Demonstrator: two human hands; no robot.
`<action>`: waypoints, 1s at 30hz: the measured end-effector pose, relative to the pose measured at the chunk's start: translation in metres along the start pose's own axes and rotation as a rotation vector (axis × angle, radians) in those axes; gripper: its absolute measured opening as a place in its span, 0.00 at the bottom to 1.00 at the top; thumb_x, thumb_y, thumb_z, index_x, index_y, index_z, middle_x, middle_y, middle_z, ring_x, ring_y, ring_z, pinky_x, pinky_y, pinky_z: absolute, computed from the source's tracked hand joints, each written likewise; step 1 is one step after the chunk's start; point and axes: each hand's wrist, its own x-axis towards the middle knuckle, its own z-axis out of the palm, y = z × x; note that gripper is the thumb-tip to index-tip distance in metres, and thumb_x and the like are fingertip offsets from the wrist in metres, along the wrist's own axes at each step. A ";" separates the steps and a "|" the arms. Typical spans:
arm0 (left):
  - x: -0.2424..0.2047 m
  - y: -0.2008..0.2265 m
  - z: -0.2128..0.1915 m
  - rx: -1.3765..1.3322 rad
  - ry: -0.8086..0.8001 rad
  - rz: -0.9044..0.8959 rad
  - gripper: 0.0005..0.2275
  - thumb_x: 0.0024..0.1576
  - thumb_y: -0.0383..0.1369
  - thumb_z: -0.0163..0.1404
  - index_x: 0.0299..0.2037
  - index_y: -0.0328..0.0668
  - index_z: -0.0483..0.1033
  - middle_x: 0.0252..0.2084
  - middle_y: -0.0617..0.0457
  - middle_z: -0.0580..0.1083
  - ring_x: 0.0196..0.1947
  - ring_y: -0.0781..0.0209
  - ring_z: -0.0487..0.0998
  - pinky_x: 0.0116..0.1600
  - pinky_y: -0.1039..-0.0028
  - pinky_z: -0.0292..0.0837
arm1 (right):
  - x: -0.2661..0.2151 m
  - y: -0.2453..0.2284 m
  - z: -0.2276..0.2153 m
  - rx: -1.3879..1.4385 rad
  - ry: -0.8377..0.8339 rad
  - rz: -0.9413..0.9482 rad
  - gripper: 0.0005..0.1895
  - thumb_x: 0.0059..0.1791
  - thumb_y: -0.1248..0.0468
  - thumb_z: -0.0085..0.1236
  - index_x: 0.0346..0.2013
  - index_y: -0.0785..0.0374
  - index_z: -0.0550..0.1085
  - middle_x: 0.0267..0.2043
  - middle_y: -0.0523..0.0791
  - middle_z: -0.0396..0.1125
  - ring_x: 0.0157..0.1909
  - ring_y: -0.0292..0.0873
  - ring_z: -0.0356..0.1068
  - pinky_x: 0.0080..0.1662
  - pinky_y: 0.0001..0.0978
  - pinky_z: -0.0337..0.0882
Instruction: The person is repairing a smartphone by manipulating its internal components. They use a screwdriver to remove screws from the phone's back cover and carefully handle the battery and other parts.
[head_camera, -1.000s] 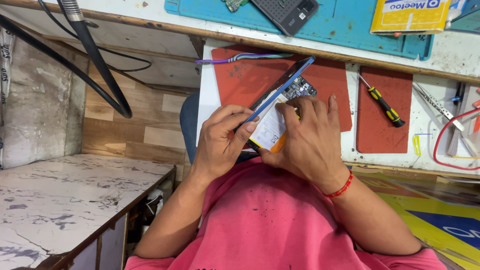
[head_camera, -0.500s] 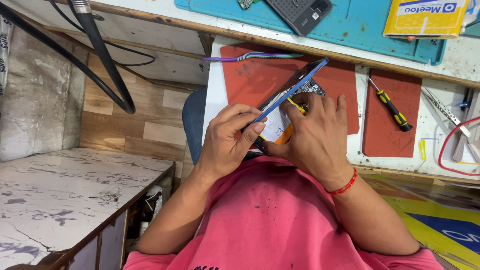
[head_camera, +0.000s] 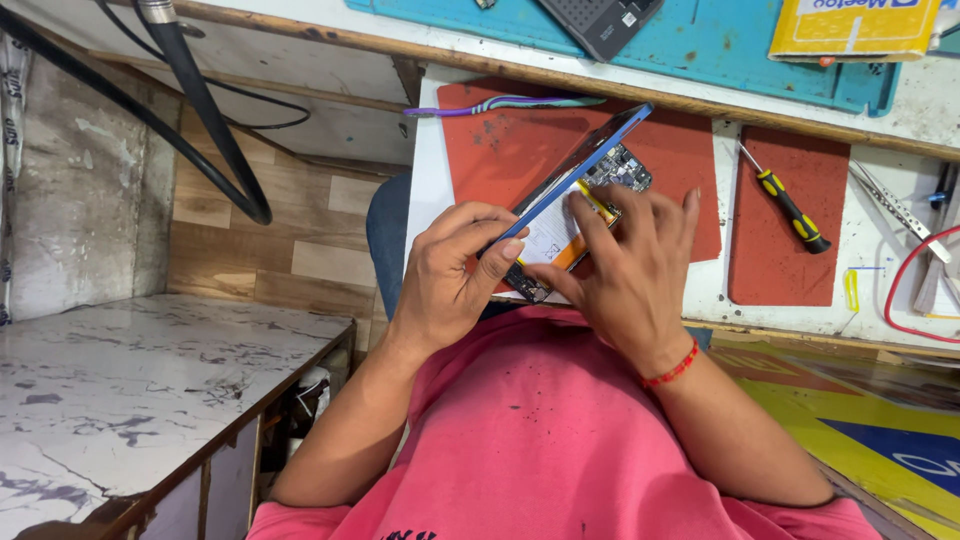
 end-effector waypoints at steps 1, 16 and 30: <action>0.000 0.000 0.001 0.023 0.002 0.006 0.12 0.66 0.36 0.52 0.47 0.32 0.80 0.45 0.47 0.78 0.45 0.55 0.81 0.49 0.71 0.76 | -0.007 0.000 -0.001 0.035 0.011 -0.019 0.32 0.42 0.42 0.71 0.54 0.57 0.79 0.54 0.45 0.66 0.56 0.54 0.62 0.68 0.71 0.50; -0.001 -0.001 0.018 0.351 0.018 0.169 0.15 0.63 0.42 0.54 0.46 0.36 0.81 0.46 0.50 0.81 0.43 0.52 0.78 0.48 0.65 0.70 | -0.023 0.020 -0.015 0.155 0.024 0.078 0.17 0.51 0.65 0.63 0.55 0.61 0.78 0.48 0.46 0.71 0.46 0.51 0.69 0.51 0.44 0.70; 0.002 -0.001 0.014 0.319 0.002 0.136 0.16 0.64 0.43 0.52 0.47 0.35 0.81 0.44 0.50 0.81 0.40 0.53 0.78 0.46 0.66 0.68 | -0.018 0.031 -0.016 0.038 -0.030 0.053 0.26 0.45 0.71 0.59 0.58 0.61 0.77 0.50 0.44 0.71 0.46 0.48 0.68 0.46 0.39 0.72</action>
